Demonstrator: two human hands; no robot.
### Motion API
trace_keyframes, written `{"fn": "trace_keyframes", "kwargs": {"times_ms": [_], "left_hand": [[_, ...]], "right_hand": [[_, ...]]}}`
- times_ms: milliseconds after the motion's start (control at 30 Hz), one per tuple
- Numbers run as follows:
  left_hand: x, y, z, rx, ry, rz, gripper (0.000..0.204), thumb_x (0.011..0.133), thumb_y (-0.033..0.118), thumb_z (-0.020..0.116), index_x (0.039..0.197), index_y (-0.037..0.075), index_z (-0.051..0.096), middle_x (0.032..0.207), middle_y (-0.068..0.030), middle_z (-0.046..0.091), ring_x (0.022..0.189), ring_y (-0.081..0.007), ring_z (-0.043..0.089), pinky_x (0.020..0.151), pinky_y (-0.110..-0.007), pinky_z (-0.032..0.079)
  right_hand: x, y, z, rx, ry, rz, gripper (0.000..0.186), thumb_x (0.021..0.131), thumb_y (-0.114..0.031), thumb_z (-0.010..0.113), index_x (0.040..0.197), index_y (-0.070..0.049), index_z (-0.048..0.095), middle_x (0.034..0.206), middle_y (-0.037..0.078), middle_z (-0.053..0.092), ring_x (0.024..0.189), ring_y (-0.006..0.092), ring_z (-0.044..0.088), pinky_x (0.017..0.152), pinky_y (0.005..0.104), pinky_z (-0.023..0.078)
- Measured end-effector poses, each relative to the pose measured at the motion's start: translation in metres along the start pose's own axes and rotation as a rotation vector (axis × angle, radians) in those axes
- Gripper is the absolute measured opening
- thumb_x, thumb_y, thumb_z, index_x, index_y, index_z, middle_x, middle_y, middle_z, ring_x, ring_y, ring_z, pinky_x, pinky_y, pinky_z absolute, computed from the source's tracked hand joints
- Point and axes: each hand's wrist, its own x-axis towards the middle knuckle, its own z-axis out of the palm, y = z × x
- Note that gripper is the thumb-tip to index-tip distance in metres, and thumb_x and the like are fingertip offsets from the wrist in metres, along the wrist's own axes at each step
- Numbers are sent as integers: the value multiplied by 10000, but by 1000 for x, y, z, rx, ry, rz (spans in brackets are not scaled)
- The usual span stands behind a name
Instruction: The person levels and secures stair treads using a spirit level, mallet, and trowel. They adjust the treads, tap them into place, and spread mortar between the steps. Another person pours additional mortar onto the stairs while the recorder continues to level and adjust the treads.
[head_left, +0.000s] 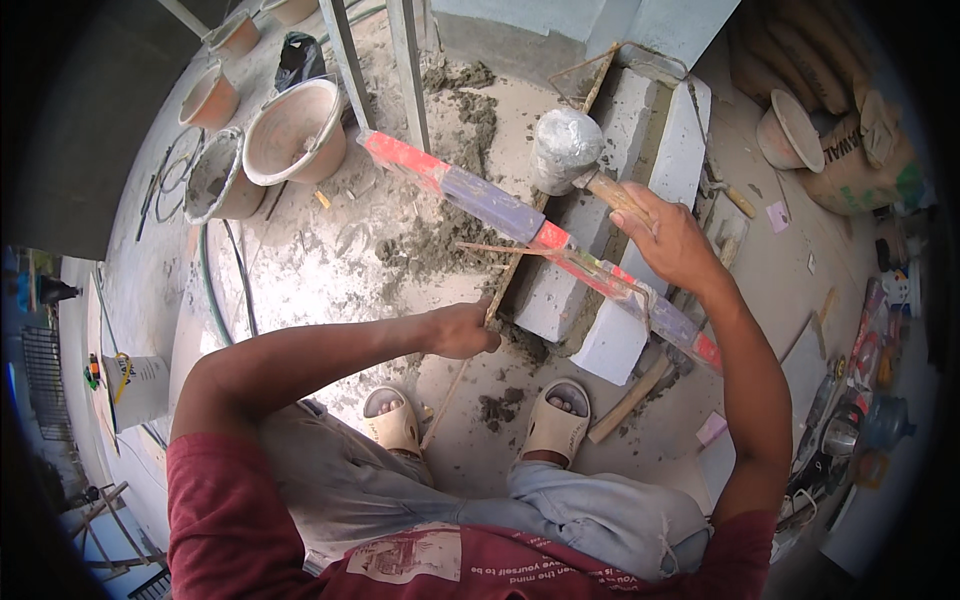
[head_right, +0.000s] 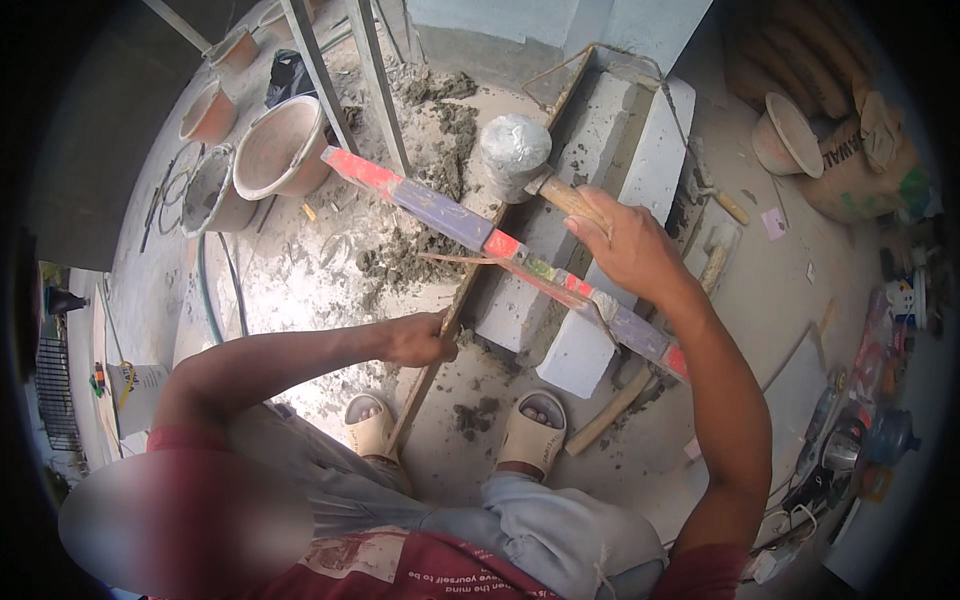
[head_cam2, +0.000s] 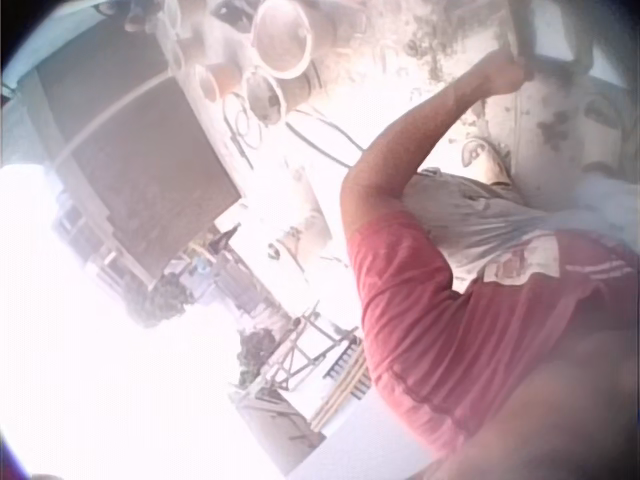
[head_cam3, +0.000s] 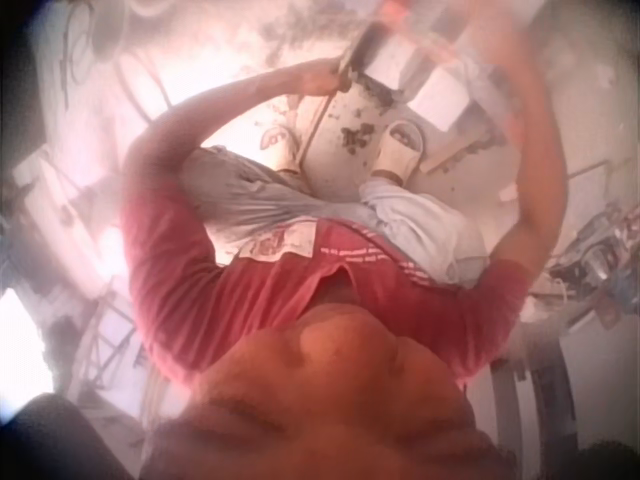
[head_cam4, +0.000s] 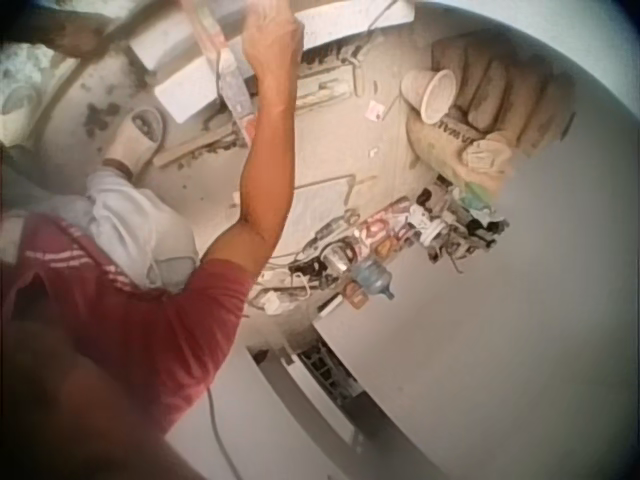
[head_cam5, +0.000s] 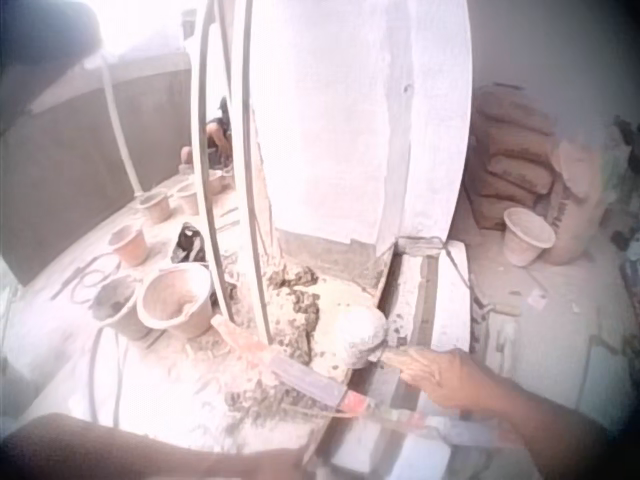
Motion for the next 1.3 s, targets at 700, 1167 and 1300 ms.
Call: {"fn": "trace_keyframes", "kwargs": {"times_ms": [700, 1167, 1300], "left_hand": [[-5, 13, -9, -3, -65, -12, 361, 904, 286, 504, 1076, -18, 596, 984, -158, 641, 944, -252, 593, 838, -430, 478], [0, 11, -12, 89, 28, -3, 467, 881, 276, 591, 1256, -3, 582, 1129, -214, 679, 1100, -314, 637, 952, -430, 494], [6, 9, -11, 51, -15, -49, 415, 880, 269, 573, 1185, -8, 619, 1087, -206, 680, 1061, -306, 637, 926, -433, 500]], "right_hand": [[5, -6, 13, 30, 83, -36, 464, 976, -395, 606, 1265, -34, 565, 901, 288, 678, 890, 486, 653, 769, 518, 514], [3, 0, 12, -34, 153, -126, 445, 966, -387, 624, 1264, -58, 586, 915, 269, 691, 893, 465, 668, 768, 513, 521], [-2, -3, 10, -4, 178, -106, 443, 963, -380, 628, 1262, -57, 579, 917, 274, 688, 900, 466, 666, 768, 512, 522]]}}
